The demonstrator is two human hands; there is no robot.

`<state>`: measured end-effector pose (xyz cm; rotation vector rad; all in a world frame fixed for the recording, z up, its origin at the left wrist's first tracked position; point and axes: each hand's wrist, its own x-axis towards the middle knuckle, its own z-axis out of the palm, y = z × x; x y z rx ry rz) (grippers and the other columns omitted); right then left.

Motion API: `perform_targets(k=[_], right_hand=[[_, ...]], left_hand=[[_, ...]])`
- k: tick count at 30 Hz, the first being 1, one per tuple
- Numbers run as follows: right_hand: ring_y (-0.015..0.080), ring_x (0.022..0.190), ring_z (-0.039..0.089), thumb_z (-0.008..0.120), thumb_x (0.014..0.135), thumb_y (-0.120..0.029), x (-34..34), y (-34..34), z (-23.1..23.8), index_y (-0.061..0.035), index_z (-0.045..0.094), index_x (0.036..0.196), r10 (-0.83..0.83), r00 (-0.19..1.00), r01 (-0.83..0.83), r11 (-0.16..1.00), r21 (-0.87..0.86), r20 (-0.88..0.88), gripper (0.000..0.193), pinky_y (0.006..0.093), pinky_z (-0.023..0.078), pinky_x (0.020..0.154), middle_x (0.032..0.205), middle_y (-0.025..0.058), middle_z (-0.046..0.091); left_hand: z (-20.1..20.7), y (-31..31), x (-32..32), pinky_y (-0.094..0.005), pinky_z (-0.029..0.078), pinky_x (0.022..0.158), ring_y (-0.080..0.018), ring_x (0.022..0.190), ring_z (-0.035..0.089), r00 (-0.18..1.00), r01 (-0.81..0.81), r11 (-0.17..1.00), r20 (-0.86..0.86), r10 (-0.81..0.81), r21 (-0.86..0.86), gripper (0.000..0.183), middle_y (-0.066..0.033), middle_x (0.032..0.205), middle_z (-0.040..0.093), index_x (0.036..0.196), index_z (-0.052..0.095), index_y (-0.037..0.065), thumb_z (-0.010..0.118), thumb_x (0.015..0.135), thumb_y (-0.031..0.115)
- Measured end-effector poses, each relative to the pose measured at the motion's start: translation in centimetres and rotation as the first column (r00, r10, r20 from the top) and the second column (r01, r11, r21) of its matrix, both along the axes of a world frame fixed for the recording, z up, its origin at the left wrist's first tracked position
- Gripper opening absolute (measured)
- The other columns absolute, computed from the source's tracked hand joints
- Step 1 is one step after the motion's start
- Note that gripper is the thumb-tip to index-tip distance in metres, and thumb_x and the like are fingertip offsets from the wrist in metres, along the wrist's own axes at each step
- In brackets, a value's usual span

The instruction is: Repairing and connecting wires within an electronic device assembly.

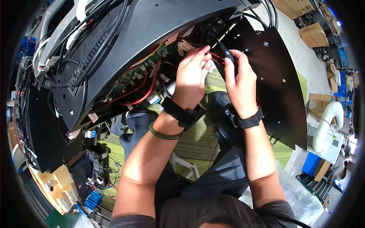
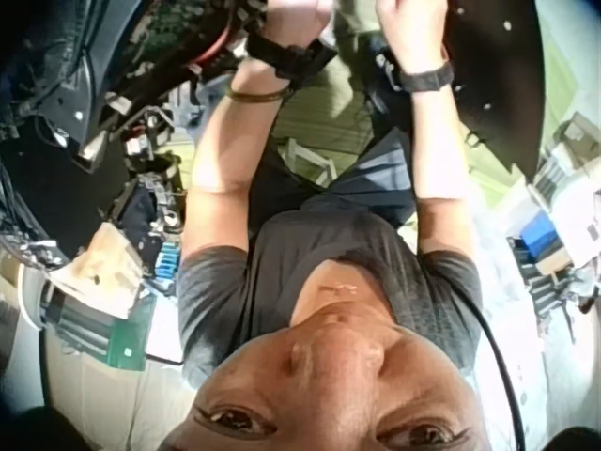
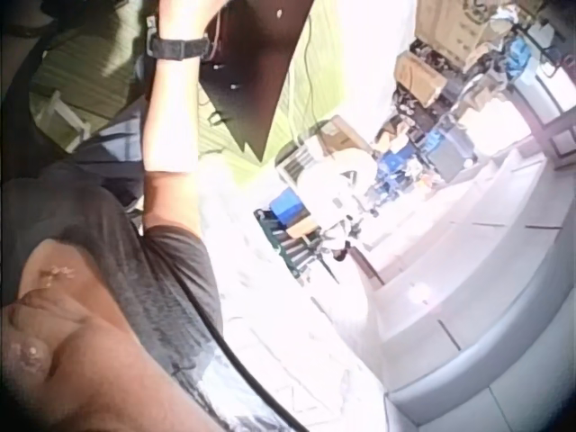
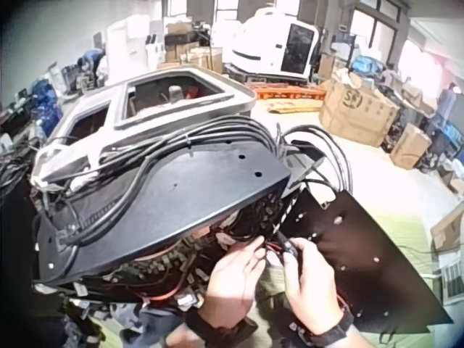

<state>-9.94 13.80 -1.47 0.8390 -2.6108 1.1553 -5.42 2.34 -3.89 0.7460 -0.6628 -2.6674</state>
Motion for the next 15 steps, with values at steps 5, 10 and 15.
perform_targets(k=[5, 10, 15], right_hand=[[0.0381, 0.075, 0.063, 0.055, 0.091, -0.015, -0.8, -0.9, -0.8, -0.0015, 0.050, 0.110, -0.010, 0.998, 0.015, 0.997, 0.078, -0.062, 0.024, 0.0438, 0.052, 0.064, 0.086, 0.0220, 0.062], [0.0372, 0.076, 0.063, 0.053, 0.091, -0.015, -1.3, -1.3, -1.4, -0.0021, 0.050, 0.111, -0.018, 0.996, 0.028, 0.993, 0.113, -0.084, 0.024, 0.0439, 0.052, 0.065, 0.087, 0.0210, 0.063], [0.0380, 0.077, 0.063, 0.053, 0.091, -0.014, -1.1, -1.6, -0.7, -0.0034, 0.050, 0.111, -0.017, 0.997, 0.025, 0.993, 0.112, -0.076, 0.023, 0.0449, 0.052, 0.065, 0.086, 0.0213, 0.062]], left_hand=[[-0.5, 0.0, -1.2, -0.0261, 0.049, 0.083, -0.0148, 0.094, 0.059, 0.997, -0.007, 0.997, -0.071, 0.012, 0.074, 0.019, -0.0106, 0.108, 0.061, 0.108, 0.055, -0.004, 0.047, 0.094, 0.005], [-0.8, -0.2, -2.3, -0.0291, 0.050, 0.086, -0.0202, 0.096, 0.059, 0.997, -0.072, 0.975, 0.009, 0.072, 0.210, 0.015, -0.0126, 0.100, 0.060, 0.103, 0.053, -0.005, 0.047, 0.091, 0.000], [-3.7, -1.5, -2.2, -0.0324, 0.050, 0.078, -0.0230, 0.086, 0.057, 0.929, 0.029, 0.988, -0.369, 0.029, 0.152, 0.017, -0.0150, 0.096, 0.059, 0.102, 0.052, -0.005, 0.048, 0.087, -0.009]])
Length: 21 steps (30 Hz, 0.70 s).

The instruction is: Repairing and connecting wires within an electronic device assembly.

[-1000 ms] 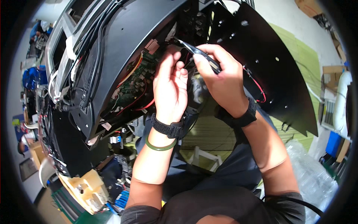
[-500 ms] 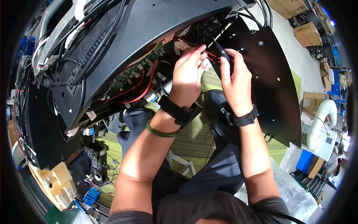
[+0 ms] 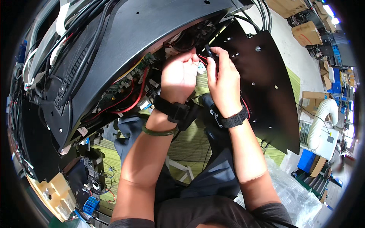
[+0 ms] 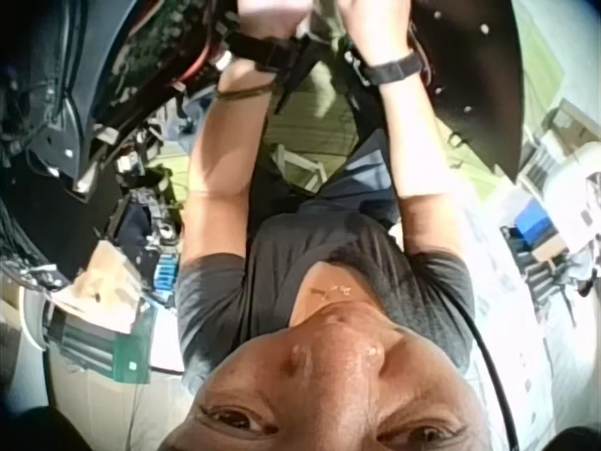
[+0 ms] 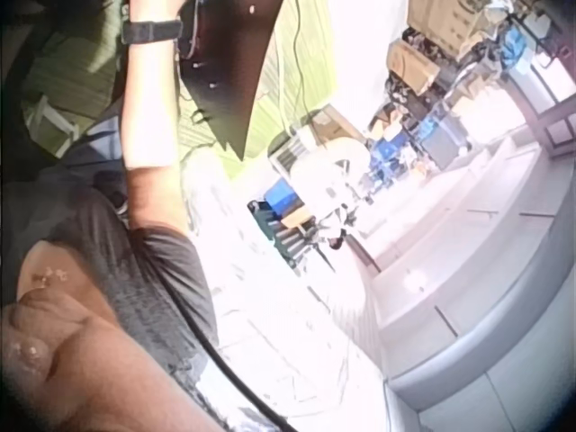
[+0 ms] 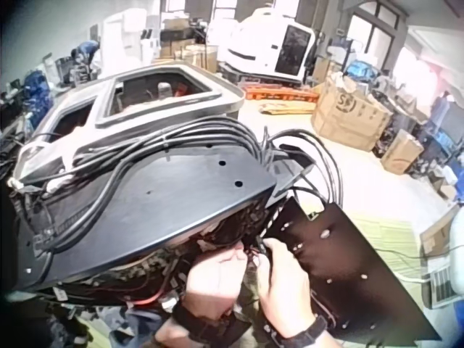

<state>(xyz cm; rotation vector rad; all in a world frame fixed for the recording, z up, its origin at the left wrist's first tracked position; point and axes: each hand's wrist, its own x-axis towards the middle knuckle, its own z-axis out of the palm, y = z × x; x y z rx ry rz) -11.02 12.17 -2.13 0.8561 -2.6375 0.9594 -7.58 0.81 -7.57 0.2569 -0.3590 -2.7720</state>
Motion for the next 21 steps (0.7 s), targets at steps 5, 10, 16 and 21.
perform_targets(k=[5, 10, 16, 21], right_hand=[[0.0388, 0.076, 0.062, 0.053, 0.090, -0.014, -0.1, 0.0, -0.4, -0.0037, 0.051, 0.111, -0.001, 1.000, 0.001, 1.000, -0.008, -0.023, 0.023, 0.0452, 0.052, 0.065, 0.086, 0.0218, 0.062], [0.0389, 0.076, 0.062, 0.055, 0.089, -0.014, -0.4, -0.4, -1.0, -0.0037, 0.052, 0.111, 0.003, 0.998, -0.006, 0.998, -0.061, -0.055, 0.024, 0.0455, 0.052, 0.066, 0.087, 0.0214, 0.063], [0.0366, 0.075, 0.063, 0.056, 0.087, -0.012, -0.5, 0.0, -0.5, -0.0039, 0.059, 0.104, 0.019, 1.000, -0.020, 0.996, -0.084, -0.009, 0.019, 0.0436, 0.052, 0.066, 0.084, 0.0194, 0.064], [0.0356, 0.074, 0.063, 0.056, 0.086, -0.012, -0.6, 0.2, -0.2, -0.0043, 0.059, 0.103, 0.022, 1.000, -0.020, 0.996, -0.091, 0.021, 0.019, 0.0434, 0.052, 0.065, 0.083, 0.0183, 0.065]], left_hand=[[-0.1, -0.2, -0.7, -0.0327, 0.050, 0.078, -0.0225, 0.085, 0.056, 0.995, -0.050, 0.944, 0.102, 0.017, 0.327, 0.016, -0.0136, 0.093, 0.059, 0.100, 0.053, -0.004, 0.050, 0.085, -0.010], [-0.1, -0.2, -0.9, -0.0326, 0.049, 0.077, -0.0216, 0.084, 0.056, 0.990, -0.098, 0.939, 0.125, 0.059, 0.331, 0.015, -0.0128, 0.093, 0.059, 0.097, 0.054, -0.002, 0.051, 0.085, -0.011], [0.8, -0.1, -0.7, -0.0322, 0.049, 0.078, -0.0213, 0.084, 0.057, 0.989, -0.065, 0.943, 0.148, 0.018, 0.325, 0.012, -0.0126, 0.091, 0.060, 0.094, 0.055, -0.003, 0.051, 0.085, -0.010], [0.9, 0.0, -0.5, -0.0323, 0.049, 0.078, -0.0217, 0.084, 0.057, 0.993, -0.013, 0.954, 0.113, -0.022, 0.301, 0.008, -0.0130, 0.090, 0.061, 0.092, 0.056, -0.004, 0.051, 0.086, -0.007]])
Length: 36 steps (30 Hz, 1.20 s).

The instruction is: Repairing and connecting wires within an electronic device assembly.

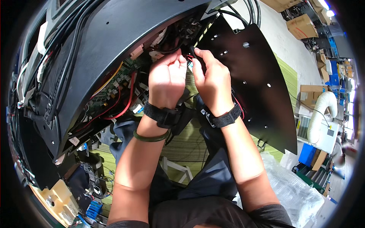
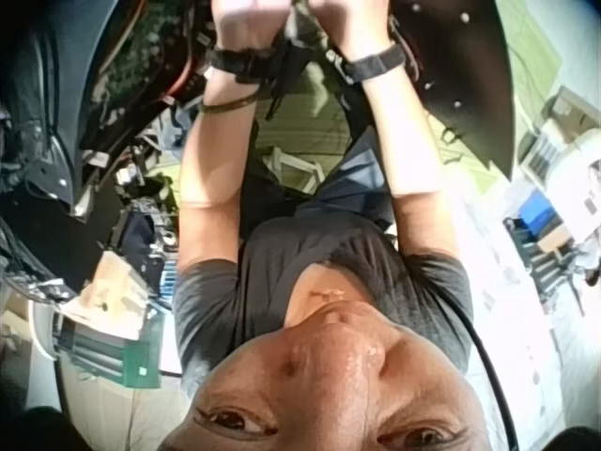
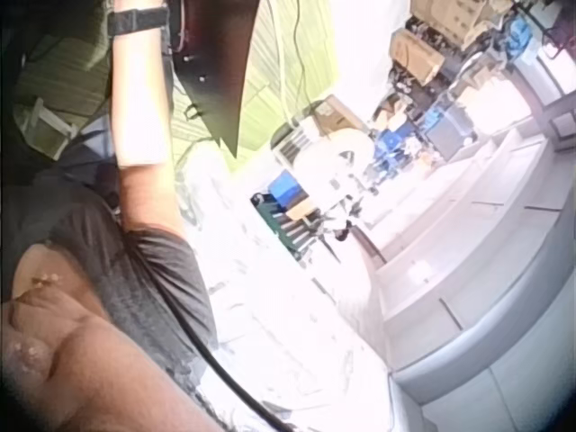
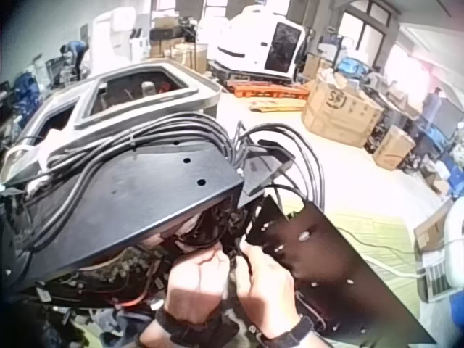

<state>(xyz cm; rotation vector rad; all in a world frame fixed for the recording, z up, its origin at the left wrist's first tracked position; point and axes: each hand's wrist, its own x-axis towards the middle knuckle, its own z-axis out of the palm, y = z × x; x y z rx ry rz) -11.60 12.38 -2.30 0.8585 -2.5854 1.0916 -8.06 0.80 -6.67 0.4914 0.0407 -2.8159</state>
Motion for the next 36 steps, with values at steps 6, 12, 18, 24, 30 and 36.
perform_targets(k=[6, 12, 18, 24, 30, 36], right_hand=[[0.0361, 0.072, 0.064, 0.056, 0.086, -0.013, -0.1, 0.2, 0.0, -0.0028, 0.059, 0.101, 0.017, 0.999, -0.017, 1.000, 0.009, 0.049, 0.018, 0.0437, 0.051, 0.063, 0.079, 0.0190, 0.065], [0.0364, 0.064, 0.062, 0.055, 0.087, -0.012, 0.0, -0.4, -0.9, -0.0027, 0.058, 0.103, 0.010, 1.000, -0.010, 1.000, -0.024, -0.015, 0.019, 0.0422, 0.051, 0.057, 0.074, 0.0186, 0.062], [0.0338, 0.067, 0.063, 0.056, 0.086, -0.007, 0.7, -1.0, 0.2, 0.0004, 0.056, 0.106, -0.017, 1.000, 0.020, 0.993, -0.112, 0.025, 0.021, 0.0370, 0.052, 0.062, 0.086, 0.0206, 0.063], [0.0346, 0.070, 0.063, 0.057, 0.087, -0.007, 0.4, -1.4, -0.1, 0.0010, 0.054, 0.108, -0.041, 0.999, 0.036, 0.985, -0.167, -0.025, 0.022, 0.0371, 0.052, 0.063, 0.089, 0.0217, 0.062], [0.0365, 0.074, 0.062, 0.056, 0.089, -0.010, 0.3, -2.1, 0.1, 0.0013, 0.053, 0.107, -0.002, 1.000, 0.008, 0.978, -0.206, 0.030, 0.022, 0.0388, 0.052, 0.065, 0.090, 0.0221, 0.061], [0.0381, 0.080, 0.061, 0.055, 0.088, -0.007, 0.1, -1.5, 0.3, 0.0009, 0.052, 0.108, -0.032, 0.997, 0.045, 0.976, -0.212, 0.063, 0.022, 0.0390, 0.051, 0.070, 0.093, 0.0226, 0.061]], left_hand=[[0.4, 0.0, 0.2, -0.0322, 0.049, 0.079, -0.0223, 0.085, 0.058, 1.000, 0.009, 0.998, 0.010, -0.008, -0.065, 0.006, -0.0135, 0.088, 0.061, 0.090, 0.056, -0.005, 0.052, 0.086, -0.005], [0.7, 0.1, 0.2, -0.0319, 0.048, 0.080, -0.0218, 0.082, 0.057, 0.993, 0.013, 0.996, 0.117, -0.002, -0.093, 0.010, -0.0135, 0.086, 0.060, 0.089, 0.056, -0.007, 0.049, 0.089, 0.000], [0.3, -0.1, 0.6, -0.0266, 0.046, 0.079, -0.0160, 0.085, 0.055, 0.989, 0.106, 0.962, 0.127, -0.075, -0.250, 0.006, -0.0078, 0.091, 0.059, 0.092, 0.057, -0.002, 0.054, 0.088, 0.002], [1.2, 0.4, 0.4, -0.0258, 0.047, 0.076, -0.0156, 0.082, 0.056, 0.980, 0.095, 0.964, 0.191, -0.047, -0.249, 0.007, -0.0078, 0.087, 0.059, 0.091, 0.057, -0.001, 0.052, 0.089, 0.004], [0.9, 0.1, 0.9, -0.0281, 0.047, 0.087, -0.0166, 0.089, 0.059, 0.991, 0.134, 0.973, -0.002, -0.137, -0.188, 0.012, -0.0095, 0.093, 0.062, 0.098, 0.057, -0.004, 0.051, 0.091, 0.004], [1.3, 0.5, 0.4, -0.0231, 0.048, 0.071, -0.0125, 0.079, 0.057, 0.978, 0.076, 0.974, 0.205, -0.032, -0.211, 0.008, -0.0056, 0.086, 0.059, 0.094, 0.058, -0.001, 0.051, 0.091, 0.004]])
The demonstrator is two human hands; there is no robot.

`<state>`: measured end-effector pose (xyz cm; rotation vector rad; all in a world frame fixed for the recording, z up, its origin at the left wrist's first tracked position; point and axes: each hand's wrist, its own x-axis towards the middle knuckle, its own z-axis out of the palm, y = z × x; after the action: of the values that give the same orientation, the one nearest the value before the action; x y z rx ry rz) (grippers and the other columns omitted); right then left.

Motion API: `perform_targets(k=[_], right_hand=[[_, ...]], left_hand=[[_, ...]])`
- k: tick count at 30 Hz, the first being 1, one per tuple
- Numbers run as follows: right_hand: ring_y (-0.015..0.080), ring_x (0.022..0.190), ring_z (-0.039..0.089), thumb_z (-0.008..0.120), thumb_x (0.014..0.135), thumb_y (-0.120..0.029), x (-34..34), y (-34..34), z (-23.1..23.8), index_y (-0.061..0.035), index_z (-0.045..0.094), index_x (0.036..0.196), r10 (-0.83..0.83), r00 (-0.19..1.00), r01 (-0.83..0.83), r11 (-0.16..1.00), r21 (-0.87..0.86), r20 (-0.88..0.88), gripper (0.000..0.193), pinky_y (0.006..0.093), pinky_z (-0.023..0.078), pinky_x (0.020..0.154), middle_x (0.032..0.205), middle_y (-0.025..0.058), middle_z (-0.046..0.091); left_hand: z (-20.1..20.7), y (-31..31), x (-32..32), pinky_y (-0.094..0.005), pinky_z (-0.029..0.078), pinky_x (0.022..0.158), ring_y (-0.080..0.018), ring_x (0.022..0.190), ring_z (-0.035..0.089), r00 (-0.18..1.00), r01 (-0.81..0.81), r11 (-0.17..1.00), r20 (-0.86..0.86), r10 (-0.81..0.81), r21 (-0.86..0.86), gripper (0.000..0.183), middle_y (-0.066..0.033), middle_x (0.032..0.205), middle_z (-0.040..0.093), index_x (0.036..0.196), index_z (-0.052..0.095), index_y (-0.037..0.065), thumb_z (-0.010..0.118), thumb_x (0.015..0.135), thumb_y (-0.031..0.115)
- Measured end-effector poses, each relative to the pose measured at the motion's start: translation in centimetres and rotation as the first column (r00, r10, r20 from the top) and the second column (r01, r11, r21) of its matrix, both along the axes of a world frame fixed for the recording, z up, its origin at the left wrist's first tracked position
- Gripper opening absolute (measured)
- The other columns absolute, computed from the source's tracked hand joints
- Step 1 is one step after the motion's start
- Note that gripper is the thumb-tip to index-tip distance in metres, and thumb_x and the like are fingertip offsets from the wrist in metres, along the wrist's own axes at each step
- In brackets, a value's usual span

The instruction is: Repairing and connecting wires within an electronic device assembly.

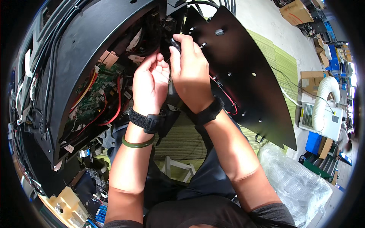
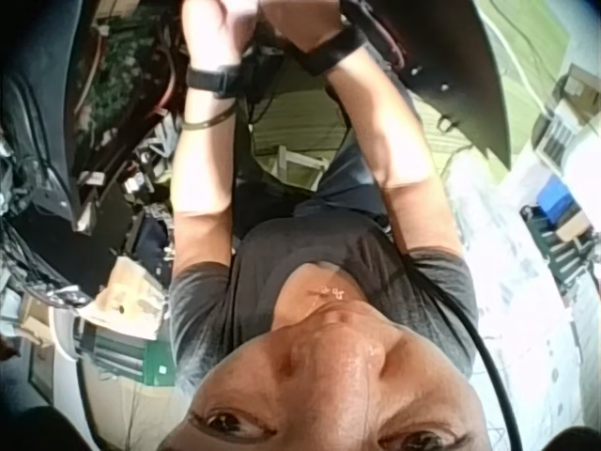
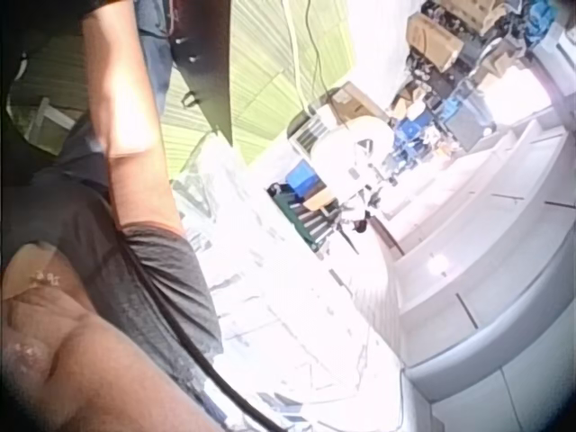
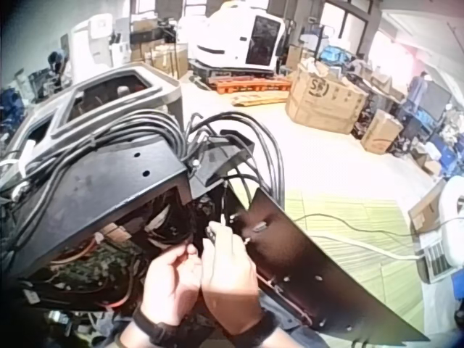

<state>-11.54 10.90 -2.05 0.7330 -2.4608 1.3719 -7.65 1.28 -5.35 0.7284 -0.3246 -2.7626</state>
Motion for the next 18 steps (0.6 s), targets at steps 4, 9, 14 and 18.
perform_targets(k=[4, 9, 14, 18], right_hand=[[0.0368, 0.080, 0.061, 0.056, 0.086, -0.005, 0.3, 0.1, 0.3, 0.0006, 0.053, 0.107, 0.015, 1.000, -0.015, 1.000, -0.016, 0.021, 0.022, 0.0381, 0.050, 0.070, 0.092, 0.0218, 0.061], [0.0329, 0.073, 0.062, 0.056, 0.084, -0.001, 1.6, 1.3, 0.9, 0.0012, 0.054, 0.106, -0.077, 0.993, 0.076, 0.997, -0.010, -0.085, 0.022, 0.0357, 0.050, 0.066, 0.086, 0.0196, 0.061], [0.0298, 0.074, 0.062, 0.056, 0.086, -0.003, 1.3, 1.1, 1.0, 0.0012, 0.054, 0.107, -0.049, 0.993, 0.045, 0.998, -0.038, -0.103, 0.021, 0.0343, 0.050, 0.068, 0.087, 0.0184, 0.062], [0.0279, 0.072, 0.062, 0.057, 0.087, -0.003, 0.7, 1.3, 0.6, 0.0009, 0.054, 0.108, -0.044, 0.984, 0.036, 0.998, -0.047, -0.175, 0.022, 0.0329, 0.049, 0.066, 0.086, 0.0180, 0.062]], left_hand=[[-0.5, -0.3, 0.3, -0.0230, 0.048, 0.071, -0.0117, 0.079, 0.057, 1.000, 0.023, 1.000, 0.007, -0.023, -0.019, 0.010, -0.0048, 0.087, 0.059, 0.098, 0.058, -0.001, 0.054, 0.090, 0.003], [-0.2, 0.1, 0.4, -0.0221, 0.048, 0.073, -0.0107, 0.081, 0.056, 0.995, 0.010, 0.999, 0.095, -0.007, -0.031, 0.016, -0.0043, 0.091, 0.060, 0.104, 0.060, -0.001, 0.056, 0.090, 0.005], [0.7, 0.6, 0.8, -0.0199, 0.049, 0.067, -0.0093, 0.072, 0.056, 0.977, 0.060, 0.976, 0.212, -0.015, -0.208, 0.017, -0.0039, 0.084, 0.062, 0.102, 0.062, -0.001, 0.055, 0.093, 0.013], [0.3, 0.1, 1.9, -0.0182, 0.049, 0.066, -0.0072, 0.072, 0.056, 0.966, 0.230, 0.914, 0.192, -0.173, -0.334, 0.019, -0.0012, 0.086, 0.063, 0.102, 0.062, 0.000, 0.054, 0.095, 0.016]])
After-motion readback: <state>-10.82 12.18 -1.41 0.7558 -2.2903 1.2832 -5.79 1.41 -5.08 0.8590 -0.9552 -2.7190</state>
